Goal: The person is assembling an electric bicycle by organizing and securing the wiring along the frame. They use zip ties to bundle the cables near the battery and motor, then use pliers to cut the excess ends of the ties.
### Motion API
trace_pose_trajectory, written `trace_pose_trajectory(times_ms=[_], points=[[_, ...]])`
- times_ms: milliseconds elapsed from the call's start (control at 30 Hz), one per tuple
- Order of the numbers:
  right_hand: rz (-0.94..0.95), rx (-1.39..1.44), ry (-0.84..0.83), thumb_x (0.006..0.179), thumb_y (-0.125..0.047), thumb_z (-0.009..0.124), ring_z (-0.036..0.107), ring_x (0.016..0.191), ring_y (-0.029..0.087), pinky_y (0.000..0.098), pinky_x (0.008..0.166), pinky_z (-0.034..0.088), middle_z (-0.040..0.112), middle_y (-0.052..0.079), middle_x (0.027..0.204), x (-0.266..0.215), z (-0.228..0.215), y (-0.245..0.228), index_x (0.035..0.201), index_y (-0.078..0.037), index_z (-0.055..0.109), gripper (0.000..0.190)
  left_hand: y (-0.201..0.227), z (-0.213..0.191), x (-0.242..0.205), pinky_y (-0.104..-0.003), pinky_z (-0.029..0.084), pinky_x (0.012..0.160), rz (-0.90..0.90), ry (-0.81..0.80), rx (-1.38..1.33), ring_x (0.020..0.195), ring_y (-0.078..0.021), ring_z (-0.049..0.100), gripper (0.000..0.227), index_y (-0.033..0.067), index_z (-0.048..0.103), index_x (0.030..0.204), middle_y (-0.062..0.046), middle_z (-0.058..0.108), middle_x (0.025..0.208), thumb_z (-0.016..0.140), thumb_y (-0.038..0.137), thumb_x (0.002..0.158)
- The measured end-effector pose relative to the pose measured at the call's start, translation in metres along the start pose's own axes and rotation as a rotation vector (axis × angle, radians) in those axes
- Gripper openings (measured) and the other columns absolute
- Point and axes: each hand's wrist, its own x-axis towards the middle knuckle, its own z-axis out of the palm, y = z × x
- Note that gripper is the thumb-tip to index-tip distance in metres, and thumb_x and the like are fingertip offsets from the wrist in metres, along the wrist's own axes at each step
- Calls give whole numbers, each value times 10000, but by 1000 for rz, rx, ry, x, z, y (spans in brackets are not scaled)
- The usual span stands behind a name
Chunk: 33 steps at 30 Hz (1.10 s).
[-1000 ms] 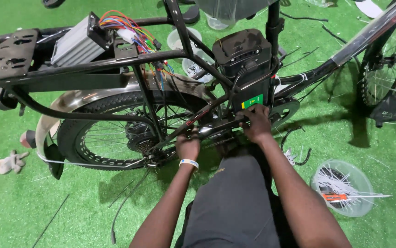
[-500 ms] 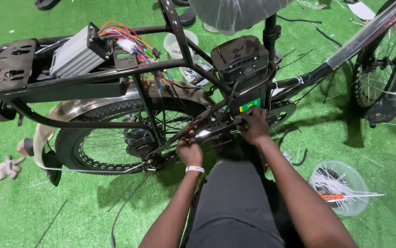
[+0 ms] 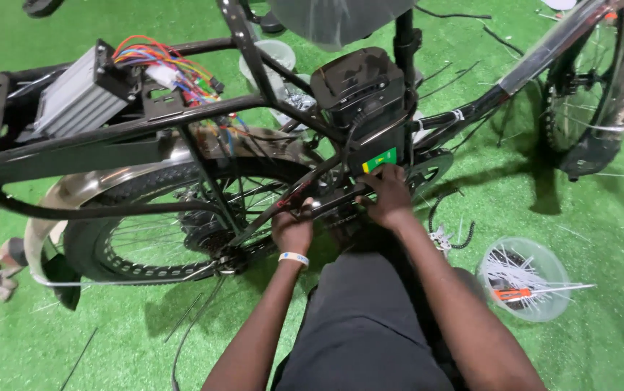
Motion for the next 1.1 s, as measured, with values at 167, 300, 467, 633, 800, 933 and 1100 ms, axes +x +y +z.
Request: trace_pose_trajectory(times_ms=[167, 300, 467, 633, 800, 933, 1100], points=[[-6, -33, 8, 842, -367, 687, 398, 1295, 363, 547, 973, 467, 541, 53, 1216, -6, -14, -1, 1175, -299, 656, 342, -2, 4, 0, -400, 484, 984, 50, -16, 3, 1079, -270, 654, 446, 87, 727, 1007, -108, 737, 979, 647, 496, 847], [-50, 90, 109, 807, -298, 715, 466, 1250, 394, 527, 971, 470, 617, 91, 1183, -10, -24, -9, 1111, -220, 700, 313, 11, 10, -1, -377, 464, 1015, -38, 34, -38, 1122, -258, 631, 418, 69, 714, 1056, -113, 727, 1045, 669, 436, 862], [3, 393, 251, 709, -307, 829, 528, 1196, 348, 462, 1015, 452, 653, 75, 1091, 3, -7, 13, 1065, -218, 727, 382, 17, 34, 17, -410, 481, 947, -38, 84, -59, 1033, -298, 657, 247, 48, 721, 945, -119, 722, 938, 617, 263, 879], [146, 950, 491, 790, -127, 787, 658, 914, 161, 320, 879, 515, 722, 45, 901, 0, -27, -12, 996, -156, 766, 210, 36, 32, 8, -452, 455, 980, -35, 47, -178, 1086, -363, 609, 272, -32, 680, 974, -215, 676, 989, 583, 205, 882], [664, 960, 810, 745, -56, 807, 649, 850, 231, 363, 764, 557, 650, 77, 887, 25, 13, 52, 993, -93, 597, 326, 39, 23, -3, -516, 418, 1030, -42, 12, -357, 1165, -461, 540, 313, -153, 620, 1019, -361, 609, 1064, 533, 118, 887], [814, 782, 583, 723, -251, 869, 670, 968, 268, 399, 849, 522, 706, 74, 929, 37, 51, 83, 973, -155, 590, 386, 9, 37, 14, -248, 388, 626, -132, 79, -883, 686, -115, 509, 99, 80, 574, 887, 16, 545, 766, 625, 164, 875], [586, 886, 354, 889, -240, 698, 680, 848, 269, 390, 769, 539, 714, 146, 857, 27, 59, 60, 854, -92, 690, 153, -20, 44, 16, -239, 416, 721, -31, 73, -825, 774, -116, 486, 146, 67, 632, 1030, -23, 562, 853, 640, 156, 914]])
